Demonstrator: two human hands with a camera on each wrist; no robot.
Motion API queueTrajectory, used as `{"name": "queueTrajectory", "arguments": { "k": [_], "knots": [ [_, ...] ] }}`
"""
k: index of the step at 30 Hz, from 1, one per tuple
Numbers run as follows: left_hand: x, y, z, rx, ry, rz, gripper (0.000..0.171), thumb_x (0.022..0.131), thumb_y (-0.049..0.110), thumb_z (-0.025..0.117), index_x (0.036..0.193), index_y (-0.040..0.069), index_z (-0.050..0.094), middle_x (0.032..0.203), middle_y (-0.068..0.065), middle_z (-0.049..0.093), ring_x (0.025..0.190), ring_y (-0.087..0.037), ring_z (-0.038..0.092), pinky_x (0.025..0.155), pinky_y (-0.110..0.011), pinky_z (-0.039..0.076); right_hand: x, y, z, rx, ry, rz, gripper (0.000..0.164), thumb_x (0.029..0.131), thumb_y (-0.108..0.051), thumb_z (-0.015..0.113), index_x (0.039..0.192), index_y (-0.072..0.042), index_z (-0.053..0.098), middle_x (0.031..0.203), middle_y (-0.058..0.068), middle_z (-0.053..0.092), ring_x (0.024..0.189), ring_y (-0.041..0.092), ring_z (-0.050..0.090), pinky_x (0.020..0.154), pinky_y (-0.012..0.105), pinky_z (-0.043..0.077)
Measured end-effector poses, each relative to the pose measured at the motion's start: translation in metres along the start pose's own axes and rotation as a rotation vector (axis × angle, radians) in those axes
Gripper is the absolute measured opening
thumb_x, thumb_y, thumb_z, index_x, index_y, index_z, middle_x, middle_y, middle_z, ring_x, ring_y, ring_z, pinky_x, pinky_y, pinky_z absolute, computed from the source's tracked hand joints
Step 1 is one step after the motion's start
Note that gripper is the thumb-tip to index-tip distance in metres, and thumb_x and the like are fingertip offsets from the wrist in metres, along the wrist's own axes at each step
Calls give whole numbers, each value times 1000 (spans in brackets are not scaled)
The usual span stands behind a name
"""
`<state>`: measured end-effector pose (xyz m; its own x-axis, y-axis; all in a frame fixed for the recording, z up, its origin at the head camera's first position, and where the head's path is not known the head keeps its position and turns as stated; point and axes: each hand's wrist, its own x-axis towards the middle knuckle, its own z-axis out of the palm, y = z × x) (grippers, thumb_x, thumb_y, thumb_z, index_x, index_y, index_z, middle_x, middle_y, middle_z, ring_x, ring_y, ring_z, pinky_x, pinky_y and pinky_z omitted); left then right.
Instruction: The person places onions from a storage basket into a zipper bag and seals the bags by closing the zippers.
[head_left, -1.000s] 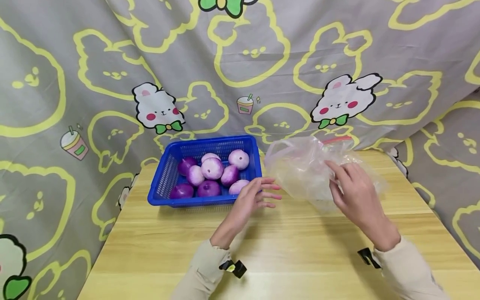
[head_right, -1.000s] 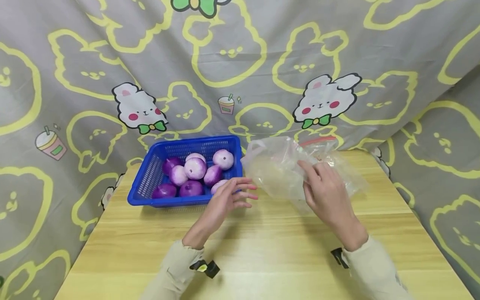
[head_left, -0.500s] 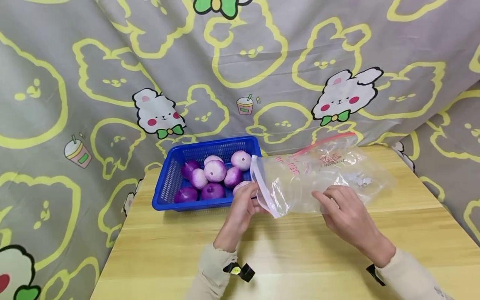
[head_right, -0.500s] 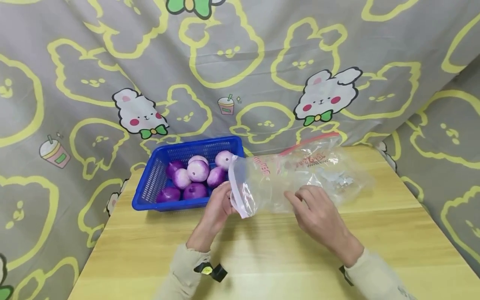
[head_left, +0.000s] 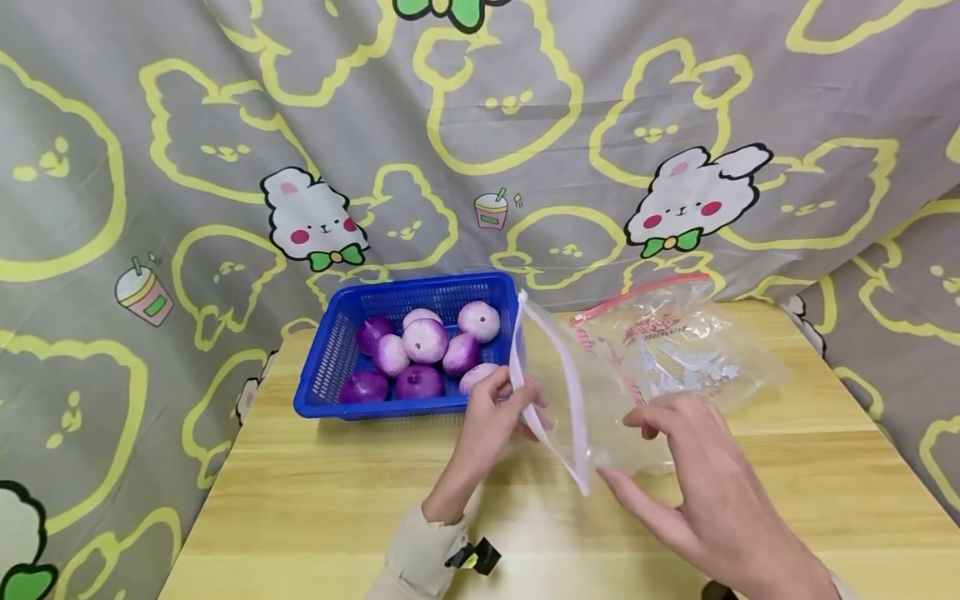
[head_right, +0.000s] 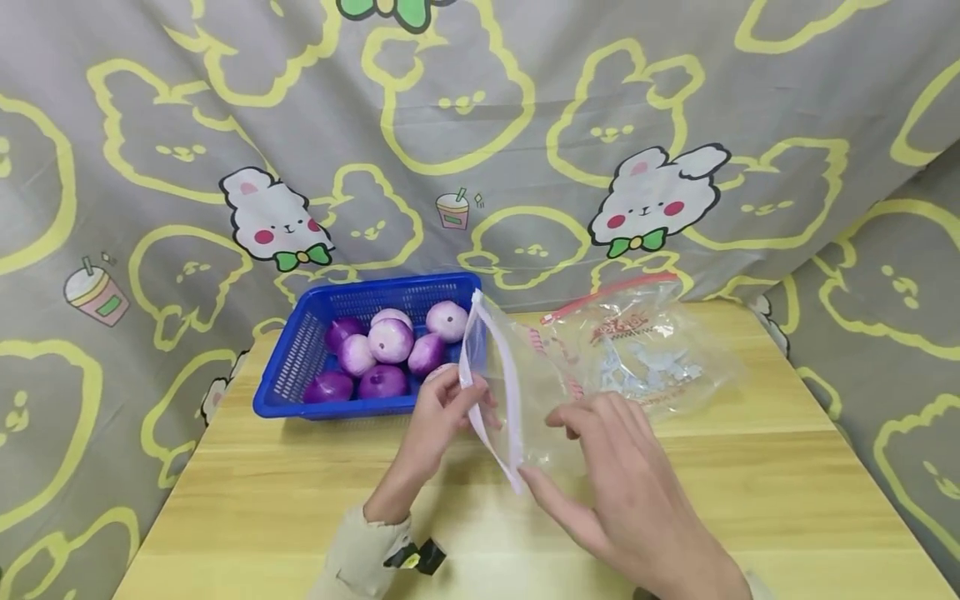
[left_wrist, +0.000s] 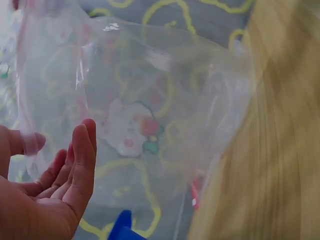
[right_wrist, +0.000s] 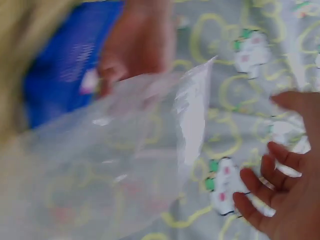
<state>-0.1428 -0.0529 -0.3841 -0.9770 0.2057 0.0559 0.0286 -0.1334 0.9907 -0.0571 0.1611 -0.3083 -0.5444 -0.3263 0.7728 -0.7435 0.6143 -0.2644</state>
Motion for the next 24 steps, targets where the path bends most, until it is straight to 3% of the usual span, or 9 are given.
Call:
{"name": "queueTrajectory", "arguments": {
  "k": [2, 4, 7, 10, 13, 17, 21, 24],
  "knots": [
    [-5, 3, 1, 47, -20, 38, 17, 99, 11, 58, 103, -5, 60, 89, -25, 68, 65, -25, 72, 54, -45, 58, 11, -7, 2, -14, 21, 54, 52, 99, -48, 53, 113, 1, 61, 101, 7, 58, 91, 21, 51, 82, 32, 36],
    [-8, 6, 3, 83, -26, 81, 16, 99, 12, 59, 101, -3, 61, 89, -26, 67, 65, -29, 72, 53, -48, 57, 21, -7, 6, -57, -16, 137, 53, 97, -45, 58, 128, -2, 57, 112, 10, 59, 100, 25, 53, 86, 37, 39],
    [-12, 11, 8, 123, -38, 143, 14, 98, 12, 61, 100, -2, 61, 86, -26, 66, 66, -31, 72, 52, -48, 57, 31, -2, 13, -135, -103, 254, 73, 91, -36, 68, 151, -10, 38, 129, 15, 55, 115, 33, 50, 89, 50, 41],
    [-14, 15, 13, 161, -46, 179, 13, 97, 11, 63, 99, -1, 61, 81, -23, 67, 64, -24, 71, 51, -42, 57, 35, 4, 18, -173, -148, 308, 90, 85, -25, 74, 158, -15, 23, 136, 19, 52, 122, 39, 48, 91, 61, 40],
    [-17, 19, 17, 201, -42, 200, 11, 96, 12, 64, 98, 1, 61, 79, -22, 68, 62, -15, 69, 50, -38, 57, 33, 9, 18, -181, -152, 327, 83, 86, -21, 72, 157, -15, 28, 122, 15, 60, 113, 37, 54, 88, 60, 41],
    [-20, 20, 17, 256, -16, 235, 9, 96, 11, 65, 95, 3, 63, 81, -15, 71, 67, -14, 70, 57, -33, 58, 29, 13, 15, -200, -136, 318, 60, 87, -17, 69, 143, -13, 47, 88, 2, 63, 82, 26, 61, 76, 52, 44],
    [-25, 21, 14, 317, 40, 284, 8, 95, 11, 66, 97, 5, 60, 79, -8, 72, 68, -16, 70, 62, -27, 58, 25, 15, 11, -211, -113, 288, 44, 86, -9, 65, 129, -12, 56, 69, -10, 52, 62, 12, 49, 62, 40, 43],
    [-30, 25, 12, 342, 74, 328, 17, 95, 9, 66, 103, 4, 52, 75, -7, 71, 63, -14, 68, 57, -25, 55, 23, 15, 7, -200, -105, 267, 42, 85, -7, 64, 127, -12, 56, 65, -15, 44, 58, 5, 40, 55, 31, 37]
  ]
}}
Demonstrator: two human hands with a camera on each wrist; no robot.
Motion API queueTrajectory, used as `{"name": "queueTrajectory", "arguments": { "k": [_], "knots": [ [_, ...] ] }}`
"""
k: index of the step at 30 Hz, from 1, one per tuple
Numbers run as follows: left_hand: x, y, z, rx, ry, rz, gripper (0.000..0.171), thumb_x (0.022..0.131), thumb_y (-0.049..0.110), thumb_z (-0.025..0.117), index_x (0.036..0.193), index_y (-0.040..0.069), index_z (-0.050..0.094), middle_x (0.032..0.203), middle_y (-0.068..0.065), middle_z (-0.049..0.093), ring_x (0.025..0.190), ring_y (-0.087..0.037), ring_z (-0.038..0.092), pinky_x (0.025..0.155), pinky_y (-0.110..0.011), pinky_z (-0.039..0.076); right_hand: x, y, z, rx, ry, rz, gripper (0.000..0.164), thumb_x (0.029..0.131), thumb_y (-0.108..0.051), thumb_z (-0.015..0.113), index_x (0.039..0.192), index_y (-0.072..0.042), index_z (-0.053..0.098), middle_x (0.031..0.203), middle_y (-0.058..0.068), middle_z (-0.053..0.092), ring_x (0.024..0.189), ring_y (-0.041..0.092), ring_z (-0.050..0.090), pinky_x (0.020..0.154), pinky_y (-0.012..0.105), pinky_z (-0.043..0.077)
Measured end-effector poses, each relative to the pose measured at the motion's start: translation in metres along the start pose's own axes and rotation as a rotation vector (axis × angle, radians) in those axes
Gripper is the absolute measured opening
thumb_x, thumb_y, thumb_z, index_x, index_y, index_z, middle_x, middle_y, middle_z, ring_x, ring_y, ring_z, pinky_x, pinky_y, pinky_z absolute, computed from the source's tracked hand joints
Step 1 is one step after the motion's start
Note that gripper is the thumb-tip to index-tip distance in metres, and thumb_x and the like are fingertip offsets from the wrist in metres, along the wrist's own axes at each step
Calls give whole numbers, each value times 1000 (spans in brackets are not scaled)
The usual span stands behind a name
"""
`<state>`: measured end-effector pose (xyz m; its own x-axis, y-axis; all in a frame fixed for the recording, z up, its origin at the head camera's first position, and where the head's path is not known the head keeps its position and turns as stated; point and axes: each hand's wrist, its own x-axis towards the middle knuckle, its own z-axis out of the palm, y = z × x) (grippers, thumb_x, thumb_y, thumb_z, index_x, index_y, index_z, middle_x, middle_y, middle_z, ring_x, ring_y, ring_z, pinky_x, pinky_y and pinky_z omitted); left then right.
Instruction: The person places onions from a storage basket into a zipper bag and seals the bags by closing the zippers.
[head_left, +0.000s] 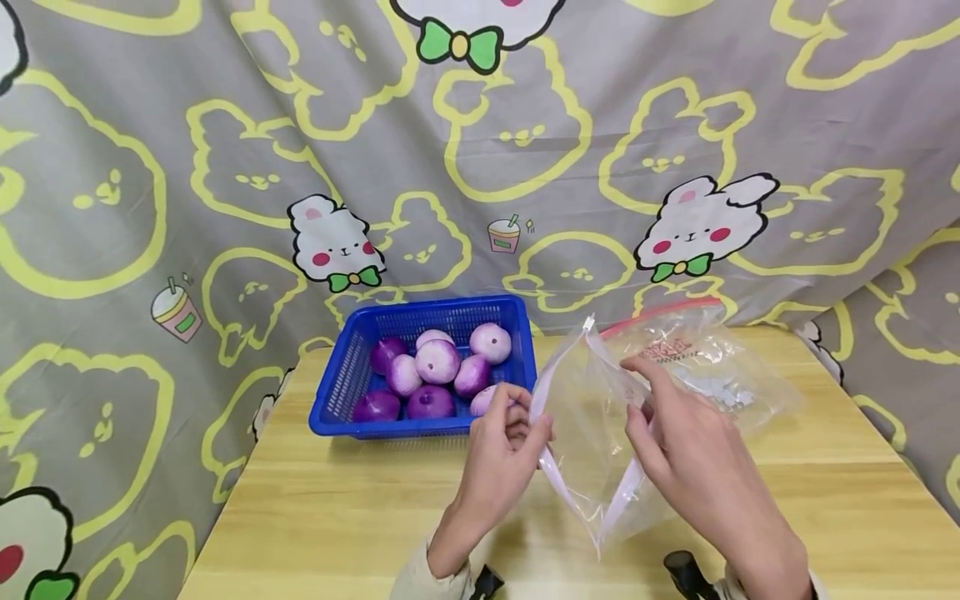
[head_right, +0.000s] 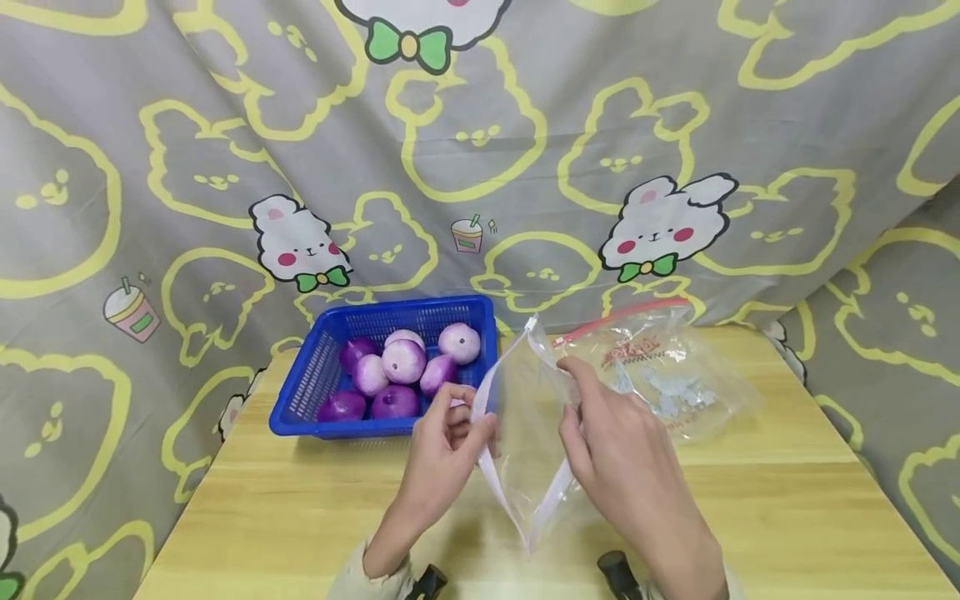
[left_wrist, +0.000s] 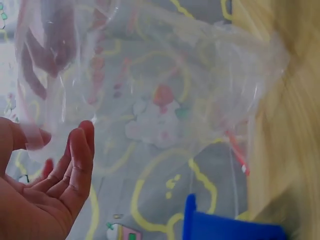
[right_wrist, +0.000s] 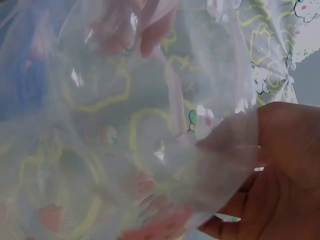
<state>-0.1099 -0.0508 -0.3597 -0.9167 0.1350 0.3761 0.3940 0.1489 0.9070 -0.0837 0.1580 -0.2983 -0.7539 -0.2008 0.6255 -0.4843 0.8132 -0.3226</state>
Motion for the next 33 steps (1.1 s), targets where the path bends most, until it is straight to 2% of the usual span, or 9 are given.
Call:
{"name": "queueTrajectory", "arguments": {
  "k": [6, 10, 14, 16, 20, 22, 25, 28, 33],
  "knots": [
    [-3, 6, -7, 104, 54, 174, 22, 99, 7, 59, 115, 4, 44, 74, -8, 69, 53, -6, 62, 42, -19, 47, -2, 0, -5, 38, 6, -14, 34, 87, -6, 62, 120, -12, 55, 70, -14, 40, 59, 4, 37, 56, 22, 33],
    [-5, 12, -15, 252, 79, 340, 11, 100, 1, 54, 110, 6, 50, 79, -4, 66, 53, -1, 59, 42, -11, 43, -3, -3, -7, 112, 102, -98, 11, 97, -15, 52, 102, -10, 61, 75, -11, 46, 65, 4, 40, 59, 18, 32],
    [-5, 20, -23, 494, 48, 499, 23, 94, -8, 52, 102, 11, 63, 78, 1, 56, 54, -2, 50, 49, -8, 42, -3, -9, -10, 142, 237, -242, 40, 105, -24, 37, 84, -10, 68, 78, -4, 50, 70, 8, 42, 58, 21, 33],
    [-7, 23, -25, 590, 24, 546, 28, 90, -8, 54, 103, 13, 69, 78, 2, 52, 57, -5, 46, 52, -10, 41, -2, -13, -11, 129, 253, -262, 44, 106, -22, 35, 83, -11, 71, 76, -3, 47, 69, 8, 39, 57, 20, 30],
    [-11, 28, -26, 667, -10, 550, 32, 91, -3, 56, 115, 11, 71, 80, 2, 50, 57, -5, 41, 51, -10, 38, -2, -14, -8, 103, 211, -206, 44, 106, -25, 33, 100, -10, 75, 73, -5, 40, 65, 5, 32, 55, 19, 28],
    [-12, 30, -27, 666, -22, 527, 31, 92, 2, 60, 121, 8, 69, 81, 2, 53, 57, -3, 43, 52, -9, 38, -4, -12, -5, 90, 159, -176, 45, 107, -31, 33, 115, -12, 73, 74, -7, 39, 63, 3, 30, 53, 17, 27],
    [-12, 32, -28, 654, -31, 490, 34, 92, 8, 67, 126, 5, 66, 82, 2, 56, 59, -1, 46, 54, -6, 37, -7, -7, 0, 59, 60, -189, 46, 107, -37, 32, 126, -16, 68, 75, -9, 37, 64, 3, 29, 54, 18, 28],
    [-13, 33, -28, 672, -27, 476, 36, 89, 5, 67, 125, 4, 66, 81, 3, 55, 59, -1, 45, 53, -6, 36, -10, -1, 2, 19, -10, -219, 43, 103, -27, 33, 119, -16, 71, 75, -9, 35, 63, 4, 30, 54, 20, 29],
    [-9, 30, -25, 781, -30, 492, 32, 85, 0, 60, 116, 4, 69, 76, 5, 50, 59, -3, 43, 50, -12, 35, -14, 10, 2, -39, -35, -188, 33, 82, -6, 48, 103, -9, 74, 72, -6, 38, 60, 8, 33, 50, 26, 32]
  ]
}}
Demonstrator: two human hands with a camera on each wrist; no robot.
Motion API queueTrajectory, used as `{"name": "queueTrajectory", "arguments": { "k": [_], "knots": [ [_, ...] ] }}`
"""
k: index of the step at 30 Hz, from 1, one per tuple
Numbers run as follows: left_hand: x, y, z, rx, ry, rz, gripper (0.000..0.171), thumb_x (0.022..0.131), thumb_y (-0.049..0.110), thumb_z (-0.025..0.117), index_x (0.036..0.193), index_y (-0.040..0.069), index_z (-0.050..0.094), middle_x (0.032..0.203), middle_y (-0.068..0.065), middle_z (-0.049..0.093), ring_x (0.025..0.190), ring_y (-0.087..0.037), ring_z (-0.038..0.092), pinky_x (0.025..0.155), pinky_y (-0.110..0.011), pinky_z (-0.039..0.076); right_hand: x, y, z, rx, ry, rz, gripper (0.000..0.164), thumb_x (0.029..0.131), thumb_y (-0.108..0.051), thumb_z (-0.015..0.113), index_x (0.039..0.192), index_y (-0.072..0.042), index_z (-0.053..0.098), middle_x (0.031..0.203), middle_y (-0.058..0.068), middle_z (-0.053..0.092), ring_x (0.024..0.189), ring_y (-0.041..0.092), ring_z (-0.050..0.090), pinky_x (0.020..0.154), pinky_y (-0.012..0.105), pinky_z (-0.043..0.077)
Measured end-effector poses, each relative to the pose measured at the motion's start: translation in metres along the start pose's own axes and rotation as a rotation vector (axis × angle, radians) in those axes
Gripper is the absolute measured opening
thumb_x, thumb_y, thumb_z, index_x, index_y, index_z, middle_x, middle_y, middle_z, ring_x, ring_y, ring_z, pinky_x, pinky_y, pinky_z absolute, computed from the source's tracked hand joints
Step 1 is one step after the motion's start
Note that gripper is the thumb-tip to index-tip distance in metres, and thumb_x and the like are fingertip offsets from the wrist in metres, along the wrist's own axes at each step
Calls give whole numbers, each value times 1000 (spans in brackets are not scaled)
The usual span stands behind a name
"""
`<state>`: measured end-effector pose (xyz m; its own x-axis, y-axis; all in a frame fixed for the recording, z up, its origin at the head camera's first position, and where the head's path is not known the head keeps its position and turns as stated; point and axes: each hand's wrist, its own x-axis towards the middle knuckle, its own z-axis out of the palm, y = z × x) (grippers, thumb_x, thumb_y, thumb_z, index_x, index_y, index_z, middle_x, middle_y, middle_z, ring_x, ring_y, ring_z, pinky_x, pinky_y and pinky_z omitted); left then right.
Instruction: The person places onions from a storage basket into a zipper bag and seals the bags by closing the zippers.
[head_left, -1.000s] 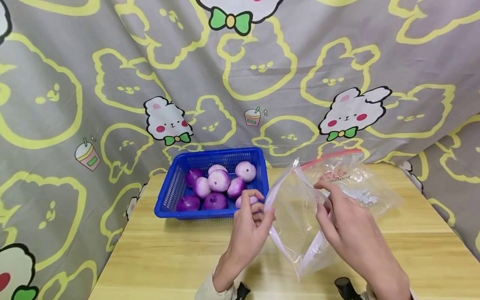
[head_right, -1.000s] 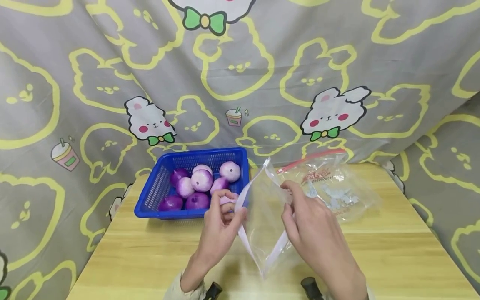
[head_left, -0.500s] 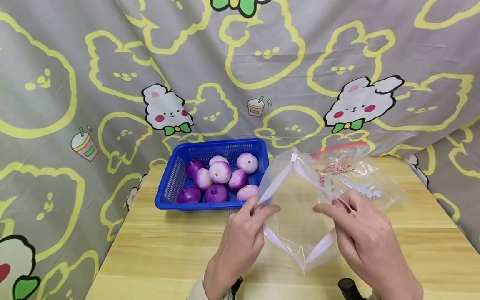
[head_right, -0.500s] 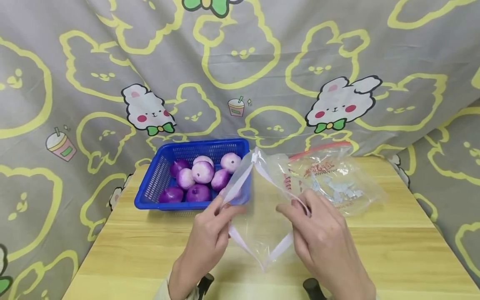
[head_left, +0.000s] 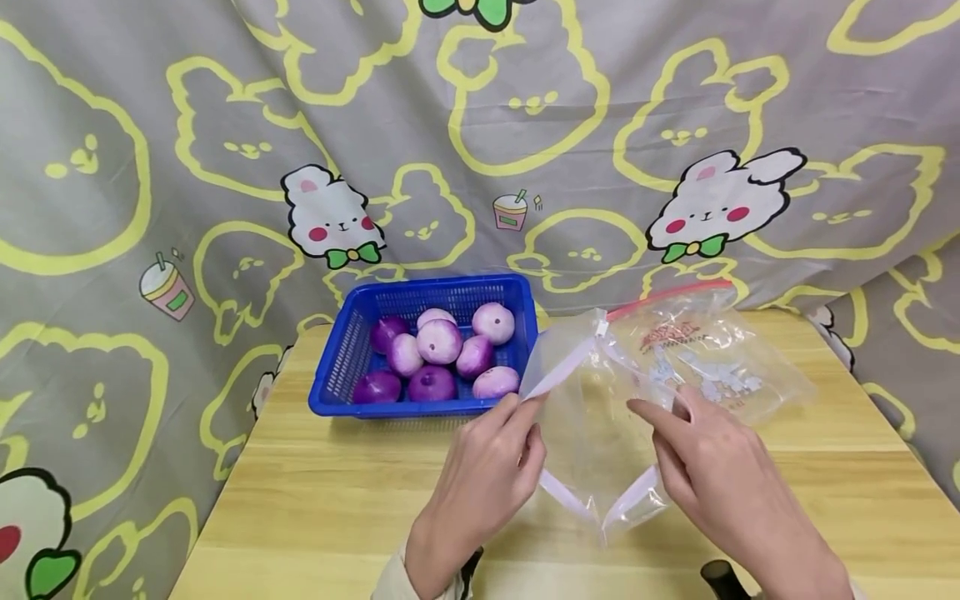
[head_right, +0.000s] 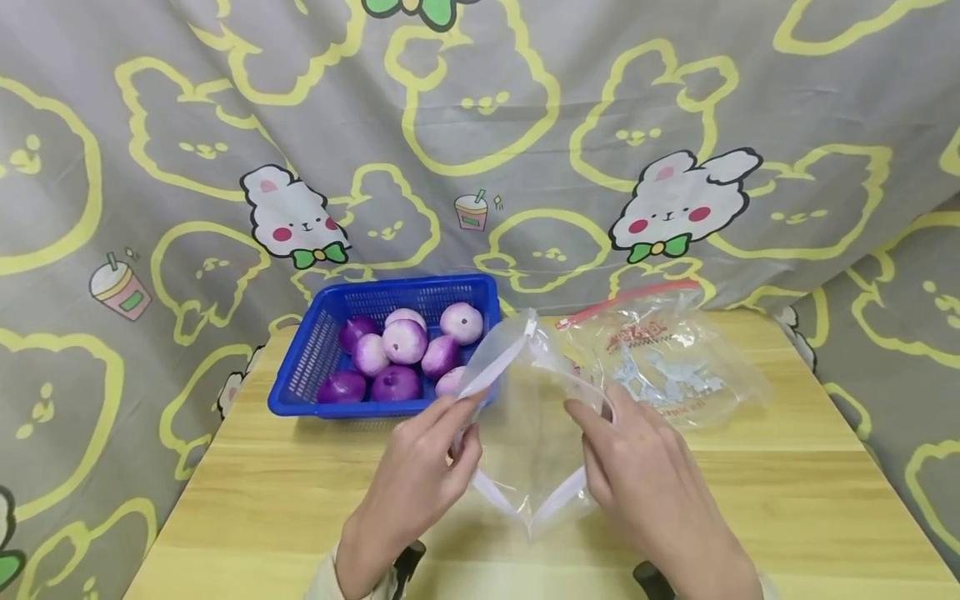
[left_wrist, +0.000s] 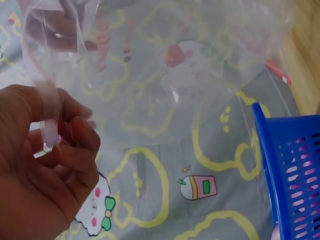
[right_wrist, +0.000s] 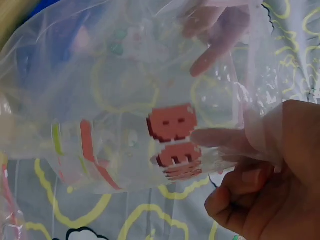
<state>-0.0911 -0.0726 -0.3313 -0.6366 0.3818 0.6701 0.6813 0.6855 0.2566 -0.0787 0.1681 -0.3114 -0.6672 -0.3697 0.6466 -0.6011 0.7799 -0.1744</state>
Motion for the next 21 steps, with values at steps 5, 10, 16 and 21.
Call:
{"name": "queueTrajectory", "arguments": {
  "k": [5, 10, 16, 21],
  "knots": [
    [-2, -1, 6, 73, -20, 7, 30, 80, -2, 64, 109, 3, 70, 74, 3, 51, 55, -6, 44, 47, -17, 37, -5, 7, -2, -48, -1, 54, 33, 78, -2, 53, 104, -6, 73, 70, -5, 39, 59, 8, 32, 47, 25, 29],
    [-9, -4, 6, 127, -28, -14, 29, 75, -3, 69, 103, 4, 69, 73, 2, 53, 52, -8, 46, 45, -22, 40, -8, 11, -1, -60, 8, 92, 22, 77, -1, 56, 93, -3, 70, 69, -5, 41, 60, 9, 34, 47, 24, 30],
    [-12, -10, 3, 157, -26, -39, 22, 75, -1, 67, 95, 8, 68, 71, 4, 50, 49, -7, 42, 42, -20, 35, -12, 15, -2, -57, 28, 127, 11, 76, -6, 54, 82, -6, 64, 71, -5, 40, 59, 9, 39, 45, 25, 30],
    [-8, -18, -1, 189, 12, -60, 19, 74, 3, 67, 90, 13, 71, 69, 4, 47, 44, -8, 35, 38, -20, 28, -12, 23, -7, -21, 20, 160, 15, 75, -7, 59, 84, -14, 69, 85, -1, 51, 68, 9, 45, 45, 24, 30]
  ]
}}
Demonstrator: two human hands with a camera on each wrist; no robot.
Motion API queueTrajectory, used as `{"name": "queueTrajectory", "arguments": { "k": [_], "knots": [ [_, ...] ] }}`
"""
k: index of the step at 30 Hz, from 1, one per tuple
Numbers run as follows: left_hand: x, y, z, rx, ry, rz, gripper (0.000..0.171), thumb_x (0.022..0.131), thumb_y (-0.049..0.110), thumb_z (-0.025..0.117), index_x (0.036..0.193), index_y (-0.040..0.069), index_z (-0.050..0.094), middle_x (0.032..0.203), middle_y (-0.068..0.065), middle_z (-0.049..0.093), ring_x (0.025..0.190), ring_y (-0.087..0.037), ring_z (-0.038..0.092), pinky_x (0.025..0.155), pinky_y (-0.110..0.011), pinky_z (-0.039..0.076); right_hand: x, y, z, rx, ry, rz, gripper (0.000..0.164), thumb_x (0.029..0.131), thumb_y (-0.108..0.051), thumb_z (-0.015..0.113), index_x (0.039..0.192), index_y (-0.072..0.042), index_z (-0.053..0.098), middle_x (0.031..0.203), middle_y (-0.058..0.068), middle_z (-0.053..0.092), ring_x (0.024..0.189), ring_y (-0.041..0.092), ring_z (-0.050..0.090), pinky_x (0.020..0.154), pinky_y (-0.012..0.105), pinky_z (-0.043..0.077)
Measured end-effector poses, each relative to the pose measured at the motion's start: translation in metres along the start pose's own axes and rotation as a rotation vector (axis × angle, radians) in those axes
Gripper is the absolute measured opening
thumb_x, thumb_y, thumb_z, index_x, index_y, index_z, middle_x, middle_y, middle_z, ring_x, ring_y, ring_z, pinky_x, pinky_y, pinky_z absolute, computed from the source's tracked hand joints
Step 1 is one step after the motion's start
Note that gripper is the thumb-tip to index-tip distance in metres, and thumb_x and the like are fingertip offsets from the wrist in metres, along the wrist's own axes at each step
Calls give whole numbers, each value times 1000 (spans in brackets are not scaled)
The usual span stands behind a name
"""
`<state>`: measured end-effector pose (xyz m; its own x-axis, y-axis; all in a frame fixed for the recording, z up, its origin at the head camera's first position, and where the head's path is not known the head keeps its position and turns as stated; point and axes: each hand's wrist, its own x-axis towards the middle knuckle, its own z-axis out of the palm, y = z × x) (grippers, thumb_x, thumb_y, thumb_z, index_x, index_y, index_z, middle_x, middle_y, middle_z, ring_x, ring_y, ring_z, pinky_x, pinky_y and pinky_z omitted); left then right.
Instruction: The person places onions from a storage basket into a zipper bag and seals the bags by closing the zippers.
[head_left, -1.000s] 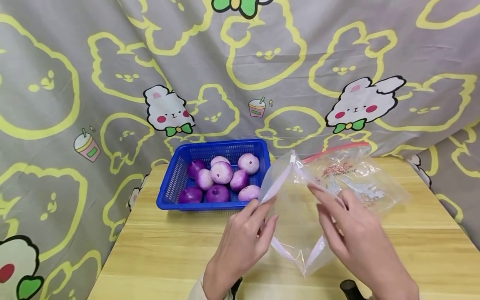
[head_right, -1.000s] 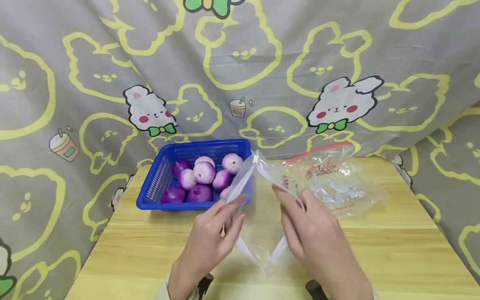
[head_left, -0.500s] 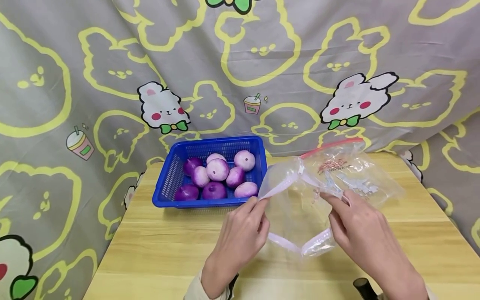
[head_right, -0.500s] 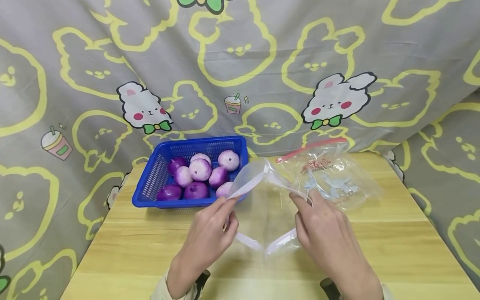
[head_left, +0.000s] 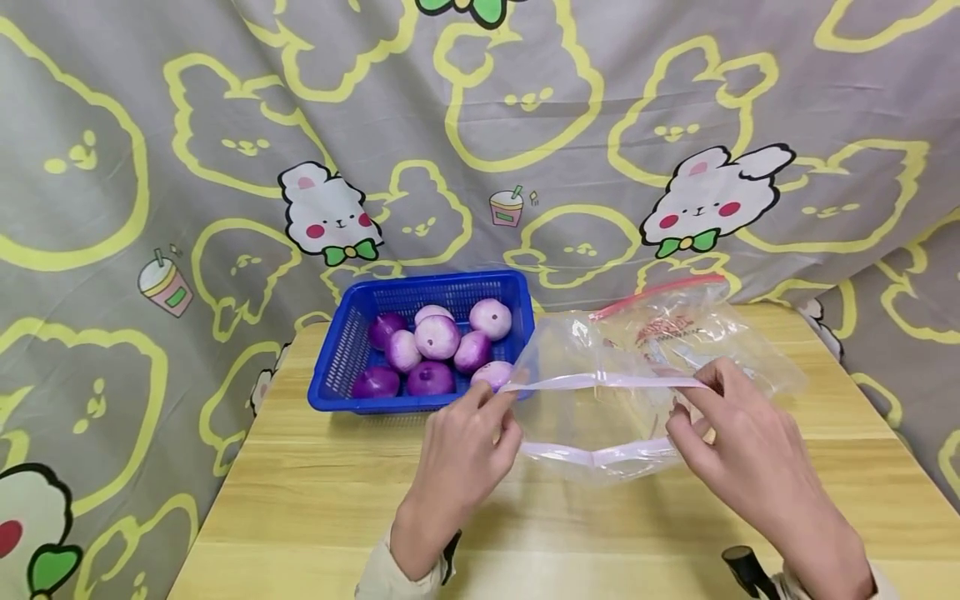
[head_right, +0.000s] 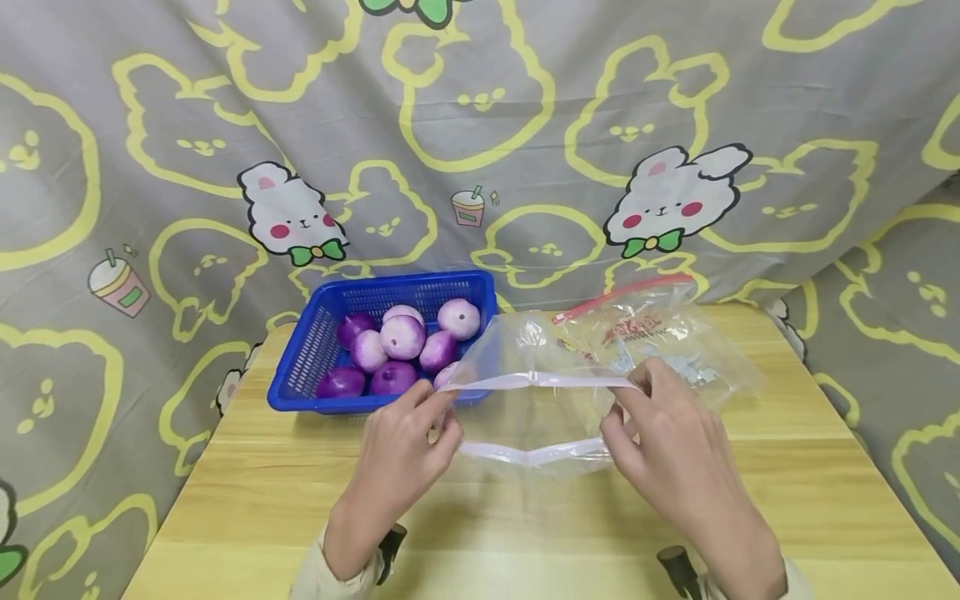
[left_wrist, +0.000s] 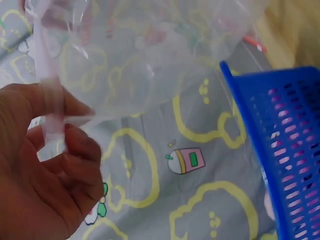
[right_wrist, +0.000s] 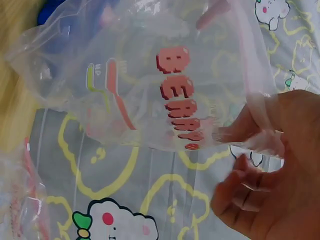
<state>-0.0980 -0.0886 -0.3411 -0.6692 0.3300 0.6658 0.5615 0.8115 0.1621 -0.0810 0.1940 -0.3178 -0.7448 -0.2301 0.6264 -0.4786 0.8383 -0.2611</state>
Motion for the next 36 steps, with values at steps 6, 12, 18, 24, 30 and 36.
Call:
{"name": "queueTrajectory", "arguments": {
  "k": [6, 12, 18, 24, 30, 36],
  "knots": [
    [8, -1, -1, -67, -39, -7, 28, 76, 5, 66, 101, 15, 75, 97, -1, 61, 73, -15, 57, 48, -24, 45, 7, 4, -10, 67, -30, -60, 32, 77, -6, 59, 104, -11, 74, 130, 11, 57, 110, 27, 51, 70, 31, 39],
    [9, 2, 1, -185, -74, 14, 26, 84, 14, 74, 109, 8, 72, 117, -6, 63, 101, -19, 60, 77, -33, 56, 23, 1, -26, 202, -1, -198, 32, 88, -16, 57, 114, -13, 74, 138, 7, 56, 103, 14, 56, 65, 15, 43],
    [6, 3, 4, -190, -150, 5, 39, 89, 30, 74, 119, 5, 69, 115, -7, 68, 99, -19, 66, 81, -35, 57, 32, -10, -22, 219, 17, -188, 32, 91, -21, 66, 121, -13, 72, 128, 4, 65, 109, 21, 63, 81, 16, 41],
    [5, -1, 9, -183, -232, -38, 53, 89, 42, 73, 127, 6, 66, 107, -3, 67, 83, -14, 62, 67, -32, 55, 34, -24, -9, 228, -171, -38, 64, 84, -18, 80, 142, -13, 53, 143, 8, 52, 131, 35, 49, 97, 53, 44],
    [5, -8, 11, -177, -313, -59, 56, 90, 45, 71, 130, 7, 64, 107, -4, 69, 84, -14, 64, 68, -35, 56, 29, -24, -2, 281, -298, 6, 91, 77, -39, 86, 153, -23, 39, 157, -2, 35, 139, 34, 40, 98, 61, 41],
    [3, -13, 9, -120, -397, -79, 54, 91, 47, 69, 127, 8, 64, 108, -4, 69, 85, -16, 64, 68, -37, 56, 26, -24, 2, 326, -362, 55, 94, 75, -46, 86, 153, -36, 34, 159, -5, 31, 144, 34, 31, 100, 66, 36]
  ]
}}
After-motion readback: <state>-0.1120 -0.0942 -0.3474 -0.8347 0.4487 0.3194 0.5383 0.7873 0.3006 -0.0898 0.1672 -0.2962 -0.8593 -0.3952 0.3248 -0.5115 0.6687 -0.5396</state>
